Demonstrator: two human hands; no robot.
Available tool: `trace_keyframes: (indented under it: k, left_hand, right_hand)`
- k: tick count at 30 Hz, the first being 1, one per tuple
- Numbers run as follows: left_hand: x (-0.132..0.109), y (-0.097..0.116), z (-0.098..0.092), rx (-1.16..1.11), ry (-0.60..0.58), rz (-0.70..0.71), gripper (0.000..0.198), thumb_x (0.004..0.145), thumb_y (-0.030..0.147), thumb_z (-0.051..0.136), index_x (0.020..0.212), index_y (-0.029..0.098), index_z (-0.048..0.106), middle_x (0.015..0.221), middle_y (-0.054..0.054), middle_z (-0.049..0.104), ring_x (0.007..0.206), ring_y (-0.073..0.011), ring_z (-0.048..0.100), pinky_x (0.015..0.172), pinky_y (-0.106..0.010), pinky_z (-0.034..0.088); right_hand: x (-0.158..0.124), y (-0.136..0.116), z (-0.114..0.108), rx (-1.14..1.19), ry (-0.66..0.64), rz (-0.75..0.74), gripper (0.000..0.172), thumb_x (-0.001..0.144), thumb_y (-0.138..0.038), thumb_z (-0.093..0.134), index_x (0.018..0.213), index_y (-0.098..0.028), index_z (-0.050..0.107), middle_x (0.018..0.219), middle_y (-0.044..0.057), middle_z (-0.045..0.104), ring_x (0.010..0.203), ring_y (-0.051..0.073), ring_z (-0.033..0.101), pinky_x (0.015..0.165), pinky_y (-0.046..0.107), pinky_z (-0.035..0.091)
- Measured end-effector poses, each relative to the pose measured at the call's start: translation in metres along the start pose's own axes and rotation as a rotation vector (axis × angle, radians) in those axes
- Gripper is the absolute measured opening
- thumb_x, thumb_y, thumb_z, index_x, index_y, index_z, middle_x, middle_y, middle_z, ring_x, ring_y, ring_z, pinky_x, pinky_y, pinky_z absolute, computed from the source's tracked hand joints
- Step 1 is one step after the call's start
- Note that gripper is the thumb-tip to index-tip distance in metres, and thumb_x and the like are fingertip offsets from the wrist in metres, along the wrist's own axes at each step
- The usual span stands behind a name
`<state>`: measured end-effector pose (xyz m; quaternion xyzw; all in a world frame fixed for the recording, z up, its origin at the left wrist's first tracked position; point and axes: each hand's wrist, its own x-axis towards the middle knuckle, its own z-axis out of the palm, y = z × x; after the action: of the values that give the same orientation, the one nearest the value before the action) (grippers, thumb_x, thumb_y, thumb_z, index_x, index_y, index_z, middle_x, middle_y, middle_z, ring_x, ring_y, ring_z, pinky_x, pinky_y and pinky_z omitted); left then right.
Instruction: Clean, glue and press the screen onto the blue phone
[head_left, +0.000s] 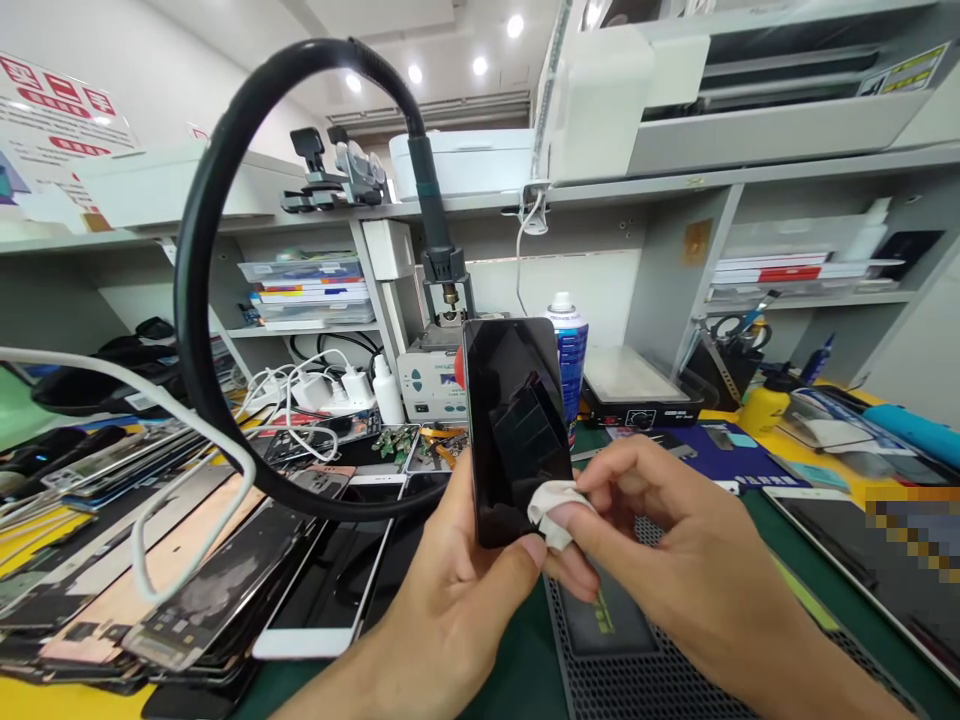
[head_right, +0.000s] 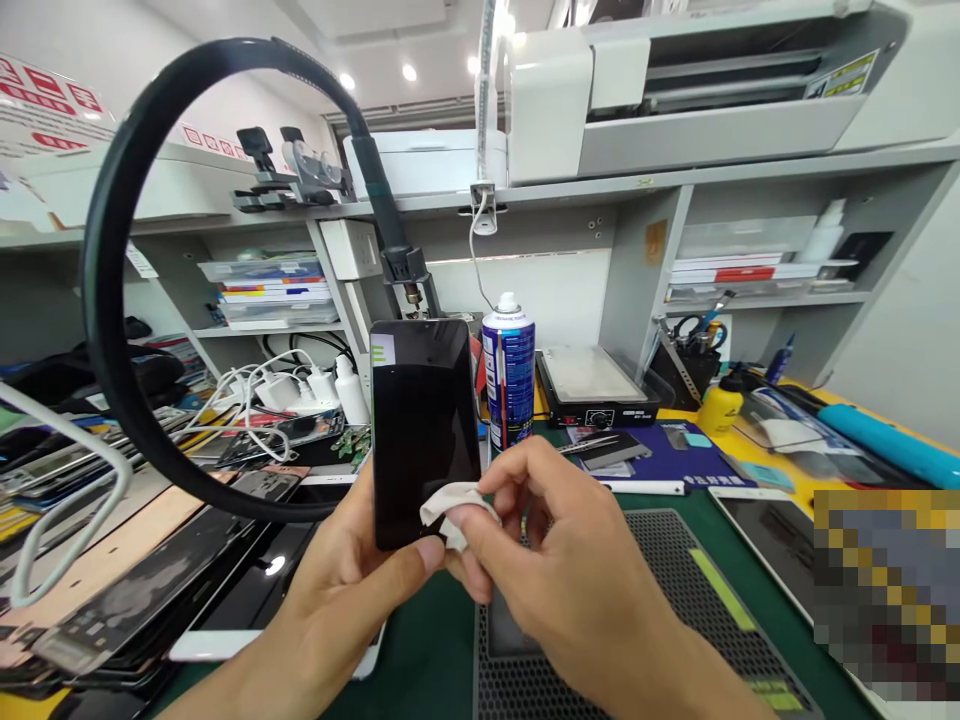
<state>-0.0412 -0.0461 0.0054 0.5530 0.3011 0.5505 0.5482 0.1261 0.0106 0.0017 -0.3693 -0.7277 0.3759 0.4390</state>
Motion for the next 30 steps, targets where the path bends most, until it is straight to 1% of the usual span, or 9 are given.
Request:
trace_keyframes:
  k: [2,3,6,8,12,15,19,25,30]
  left_hand:
    - [0.000,-0.001,0.000,0.018,0.011,0.003,0.035,0.100,0.021,0.050,0.133,0.022,0.040,0.091,-0.005,0.068,0.086,-0.0192,0.066,0.088,-0.040,0.053]
    - [0.000,-0.001,0.000,0.031,0.016,0.005,0.036,0.100,0.022,0.050,0.134,0.022,0.039,0.090,-0.005,0.068,0.087,-0.0197,0.066,0.088,-0.040,0.053]
    - [0.000,0.000,0.002,0.068,0.035,0.009,0.034,0.100,0.023,0.051,0.132,0.022,0.041,0.093,-0.005,0.068,0.089,-0.0195,0.066,0.089,-0.038,0.052]
    - [0.000,0.000,0.004,0.094,0.055,0.014,0.034,0.099,0.024,0.054,0.131,0.023,0.041,0.102,-0.006,0.066,0.093,-0.0191,0.064,0.088,-0.035,0.051]
    - [0.000,-0.002,0.007,0.134,0.087,0.009,0.041,0.099,0.027,0.053,0.135,0.026,0.034,0.112,-0.007,0.061,0.089,-0.0154,0.060,0.085,-0.031,0.051]
    - [-0.001,-0.004,0.007,0.153,0.075,-0.010,0.037,0.101,0.029,0.050,0.134,0.028,0.033,0.104,-0.004,0.059,0.081,-0.0128,0.056,0.082,-0.030,0.051]
    - [-0.002,-0.005,0.004,0.167,0.015,-0.047,0.029,0.101,0.027,0.048,0.127,0.025,0.036,0.088,-0.001,0.057,0.077,-0.0137,0.056,0.077,-0.031,0.049]
    - [-0.003,-0.003,0.001,0.074,-0.034,-0.080,0.058,0.083,0.008,0.053,0.134,0.025,0.032,0.090,-0.001,0.061,0.080,-0.0152,0.058,0.076,-0.031,0.047]
    - [0.000,-0.002,0.001,0.020,-0.075,-0.088,0.057,0.071,0.006,0.051,0.124,0.022,0.038,0.084,0.000,0.064,0.078,-0.0182,0.062,0.073,-0.034,0.046]
  right_hand:
    - [0.003,0.003,0.000,0.017,0.066,0.101,0.029,0.081,-0.043,0.075,0.080,-0.026,0.052,0.065,-0.001,0.061,0.059,0.017,0.058,0.050,0.027,0.044]
    - [0.005,0.004,0.000,0.034,0.058,0.134,0.032,0.079,-0.046,0.077,0.080,-0.026,0.051,0.066,-0.002,0.060,0.059,0.016,0.057,0.051,0.027,0.045]
    - [0.008,0.004,-0.001,0.128,-0.146,0.202,0.036,0.085,-0.054,0.069,0.076,-0.024,0.051,0.061,-0.002,0.059,0.059,0.016,0.055,0.058,0.028,0.046]
    - [0.008,0.001,0.001,0.175,-0.266,0.232,0.042,0.090,-0.058,0.061,0.070,-0.022,0.051,0.057,-0.002,0.058,0.056,0.014,0.052,0.060,0.027,0.044]
    - [0.007,-0.003,0.007,0.273,-0.315,0.238,0.048,0.094,-0.061,0.055,0.069,-0.020,0.053,0.053,-0.003,0.057,0.053,0.012,0.051,0.060,0.026,0.043]
    - [0.006,-0.002,0.012,0.332,-0.316,0.255,0.047,0.094,-0.061,0.055,0.072,-0.020,0.053,0.052,-0.003,0.058,0.052,0.012,0.053,0.060,0.025,0.044]
    - [0.005,0.001,0.015,0.391,-0.333,0.272,0.043,0.091,-0.059,0.061,0.075,-0.019,0.055,0.051,-0.004,0.060,0.049,0.011,0.054,0.054,0.023,0.041]
    - [0.007,0.004,0.011,0.423,-0.381,0.261,0.038,0.087,-0.053,0.068,0.075,-0.018,0.059,0.052,-0.002,0.063,0.046,0.011,0.057,0.046,0.022,0.036]
    - [0.009,0.005,0.007,0.431,-0.440,0.269,0.037,0.087,-0.051,0.067,0.076,-0.016,0.061,0.056,0.002,0.068,0.043,0.010,0.054,0.043,0.021,0.038]
